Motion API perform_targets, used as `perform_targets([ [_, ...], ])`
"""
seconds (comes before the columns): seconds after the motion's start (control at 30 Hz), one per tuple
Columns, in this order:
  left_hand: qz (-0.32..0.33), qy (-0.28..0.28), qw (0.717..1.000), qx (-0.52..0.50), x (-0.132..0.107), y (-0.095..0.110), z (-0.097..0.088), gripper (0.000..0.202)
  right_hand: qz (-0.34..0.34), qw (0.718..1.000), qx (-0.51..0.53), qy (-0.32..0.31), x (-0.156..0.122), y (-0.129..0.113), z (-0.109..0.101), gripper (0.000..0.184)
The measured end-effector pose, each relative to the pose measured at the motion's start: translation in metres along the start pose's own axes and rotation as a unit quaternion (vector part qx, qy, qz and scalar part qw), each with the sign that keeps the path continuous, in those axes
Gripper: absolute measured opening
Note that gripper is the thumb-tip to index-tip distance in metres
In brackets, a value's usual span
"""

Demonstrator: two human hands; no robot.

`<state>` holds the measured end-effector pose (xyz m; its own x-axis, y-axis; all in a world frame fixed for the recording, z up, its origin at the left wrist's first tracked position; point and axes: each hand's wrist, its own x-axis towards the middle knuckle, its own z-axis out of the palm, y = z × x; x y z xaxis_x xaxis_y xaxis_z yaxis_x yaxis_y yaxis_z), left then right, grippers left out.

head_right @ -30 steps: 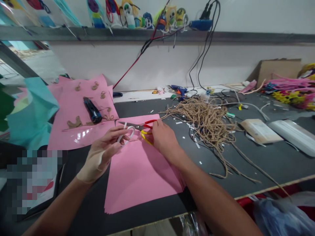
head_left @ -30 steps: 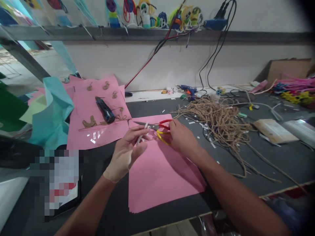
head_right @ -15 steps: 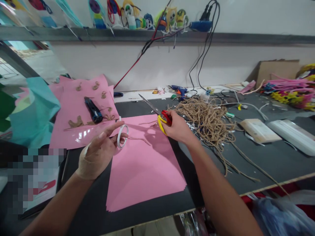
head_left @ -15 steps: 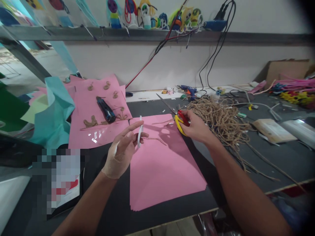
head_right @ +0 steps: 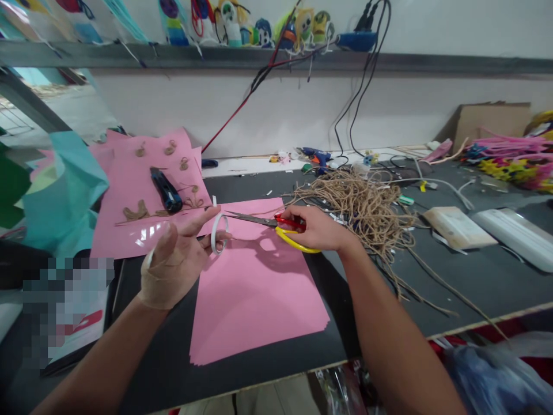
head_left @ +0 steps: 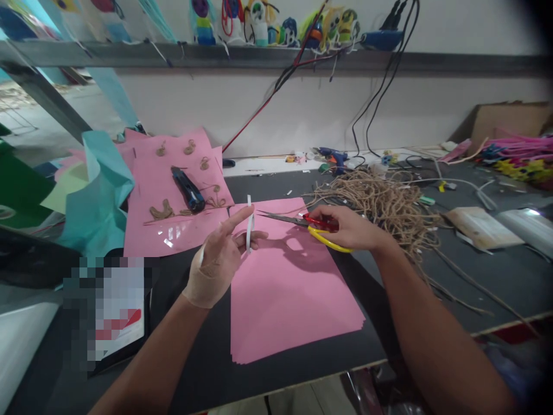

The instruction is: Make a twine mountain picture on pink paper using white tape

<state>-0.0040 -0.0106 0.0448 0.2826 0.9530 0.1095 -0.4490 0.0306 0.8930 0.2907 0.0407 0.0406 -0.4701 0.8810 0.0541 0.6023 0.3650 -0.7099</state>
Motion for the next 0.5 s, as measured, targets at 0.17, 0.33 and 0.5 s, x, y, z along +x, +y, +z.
perform_targets([
  [0.17, -0.008, -0.007, 1.0, 0.003, -0.001, -0.001, 0.002, 0.055, -0.004, 1.0, -0.008, -0.007, 0.0, -0.004, 0.002, 0.034],
  [0.33, -0.025, -0.026, 0.999, 0.01, -0.003, 0.0, 0.003, 0.062, -0.013, 0.999, -0.033, 0.0, -0.002, -0.013, 0.0, 0.036],
  [0.5, -0.012, -0.042, 0.998, 0.039, -0.004, -0.001, 0.003, 0.063, -0.035, 0.996, -0.084, 0.024, -0.003, -0.019, -0.002, 0.034],
])
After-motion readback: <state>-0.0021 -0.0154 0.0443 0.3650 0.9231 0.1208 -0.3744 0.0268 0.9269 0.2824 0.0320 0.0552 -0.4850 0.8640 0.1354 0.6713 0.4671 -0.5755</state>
